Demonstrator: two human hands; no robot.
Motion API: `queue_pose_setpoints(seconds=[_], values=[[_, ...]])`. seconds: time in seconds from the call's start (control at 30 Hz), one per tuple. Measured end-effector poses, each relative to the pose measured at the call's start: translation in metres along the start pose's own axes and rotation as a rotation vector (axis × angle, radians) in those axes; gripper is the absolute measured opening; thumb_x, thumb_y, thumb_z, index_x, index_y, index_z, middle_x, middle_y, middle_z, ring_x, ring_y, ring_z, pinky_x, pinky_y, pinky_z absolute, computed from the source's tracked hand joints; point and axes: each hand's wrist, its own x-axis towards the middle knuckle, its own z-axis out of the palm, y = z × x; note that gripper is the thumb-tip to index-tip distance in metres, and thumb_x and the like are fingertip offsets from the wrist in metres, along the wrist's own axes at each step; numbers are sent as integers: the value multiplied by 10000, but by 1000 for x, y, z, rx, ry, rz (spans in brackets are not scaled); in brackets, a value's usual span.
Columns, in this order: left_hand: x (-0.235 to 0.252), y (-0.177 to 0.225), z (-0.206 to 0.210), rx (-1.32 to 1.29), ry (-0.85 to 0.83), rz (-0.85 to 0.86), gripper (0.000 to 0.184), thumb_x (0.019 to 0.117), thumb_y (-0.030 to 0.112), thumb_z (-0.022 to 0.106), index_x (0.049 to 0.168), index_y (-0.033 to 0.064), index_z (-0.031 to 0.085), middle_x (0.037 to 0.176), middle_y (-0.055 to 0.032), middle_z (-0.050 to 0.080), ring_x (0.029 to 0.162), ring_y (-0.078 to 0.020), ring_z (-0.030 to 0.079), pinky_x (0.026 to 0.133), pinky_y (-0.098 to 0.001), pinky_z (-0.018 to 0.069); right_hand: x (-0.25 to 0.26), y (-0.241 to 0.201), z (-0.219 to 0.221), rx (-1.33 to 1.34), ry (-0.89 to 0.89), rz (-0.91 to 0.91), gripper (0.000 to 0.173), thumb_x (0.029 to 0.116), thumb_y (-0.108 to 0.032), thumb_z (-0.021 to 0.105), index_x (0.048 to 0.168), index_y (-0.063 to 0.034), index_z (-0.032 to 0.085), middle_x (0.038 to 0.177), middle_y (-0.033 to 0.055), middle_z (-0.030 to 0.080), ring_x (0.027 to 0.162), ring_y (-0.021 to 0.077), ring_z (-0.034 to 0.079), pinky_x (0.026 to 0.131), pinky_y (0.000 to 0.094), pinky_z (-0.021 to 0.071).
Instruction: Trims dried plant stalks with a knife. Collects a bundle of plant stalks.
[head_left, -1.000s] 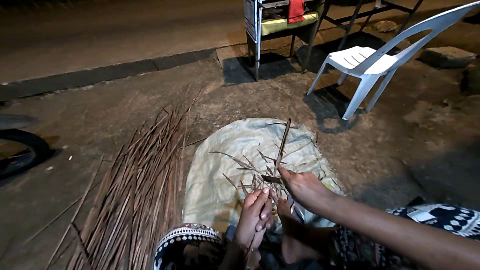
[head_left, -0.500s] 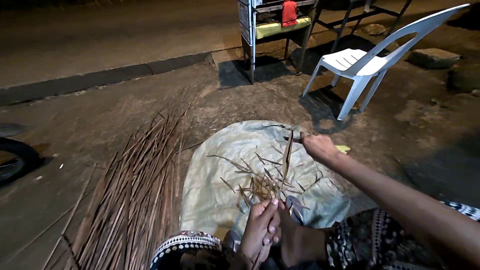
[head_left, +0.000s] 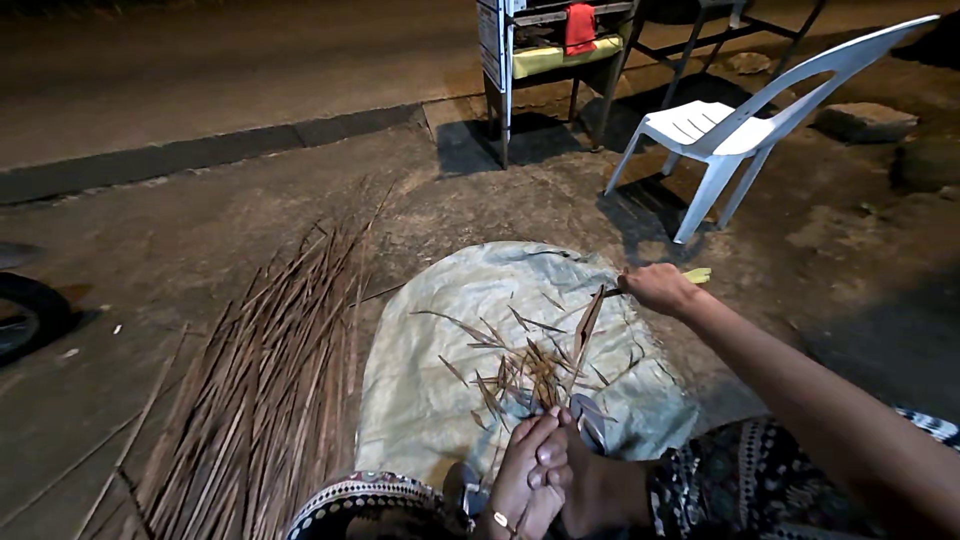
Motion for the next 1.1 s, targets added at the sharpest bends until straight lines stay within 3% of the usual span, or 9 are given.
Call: queue_pose_setpoints(seconds=[0.1,0.2,0.4,0.53,0.63,0.83,0.93,1.03,1.1], values=[[-19,6,-2,107,-90,13,356,1089,125,312,942,160,634,522,171,417,391,80,371,402,-85,346,-5,40,10,86,-19,167,312,1062,-89,473,1316,31,609,1278,315,625,1196,524,592,942,678,465],[-33,26,-18,118,-104,161,348,1085,147,339,985,163,672,521,173,431,394,79,380,400,-93,344,-17,58,5,159,24,208,325,1056,-70,472,1346,21,587,1264,332,622,1182,539,598,921,685,473],[-28,31,-16,152,32,299,370,1101,133,306,983,115,656,514,154,428,387,70,384,396,-98,361,-43,-52,-11,525,121,-121,336,1041,-78,481,1343,-24,620,1143,308,665,1075,498,644,924,652,487],[-29,26,-2,423,163,372,313,1091,102,344,979,66,634,489,132,443,369,47,396,379,-124,377,-90,-126,-14,506,38,-356,341,1025,-72,513,1352,-43,605,1049,270,692,982,470,675,854,636,512],[-31,19,-4,486,174,380,291,1086,93,372,985,54,642,496,117,464,374,35,418,380,-131,391,-105,-144,3,452,174,-469,317,972,-24,569,1281,-21,638,1029,239,716,913,460,705,772,628,540],[-32,13,-1,284,82,293,336,1078,80,291,942,111,597,494,136,465,370,55,409,383,-108,376,-108,-150,32,319,631,-574,183,831,6,690,1014,-12,686,799,149,705,571,331,689,482,492,552],[-30,10,-4,136,-10,255,402,1075,114,283,879,169,629,494,157,450,376,69,397,387,-98,347,-111,-153,30,273,623,-542,143,863,6,670,1006,1,674,798,158,695,561,327,680,487,473,549],[-25,8,-13,-31,-138,193,387,1092,153,279,910,185,619,532,167,432,393,77,398,403,-84,363,-105,-151,33,196,653,-479,122,903,-6,626,1015,-6,677,785,156,680,532,314,667,468,440,547],[-22,7,-16,-140,-178,153,371,1097,164,306,915,173,629,537,164,433,396,82,398,407,-77,364,-102,-149,31,194,564,-434,163,948,-11,577,1078,-4,676,834,178,693,580,342,685,504,465,554]])
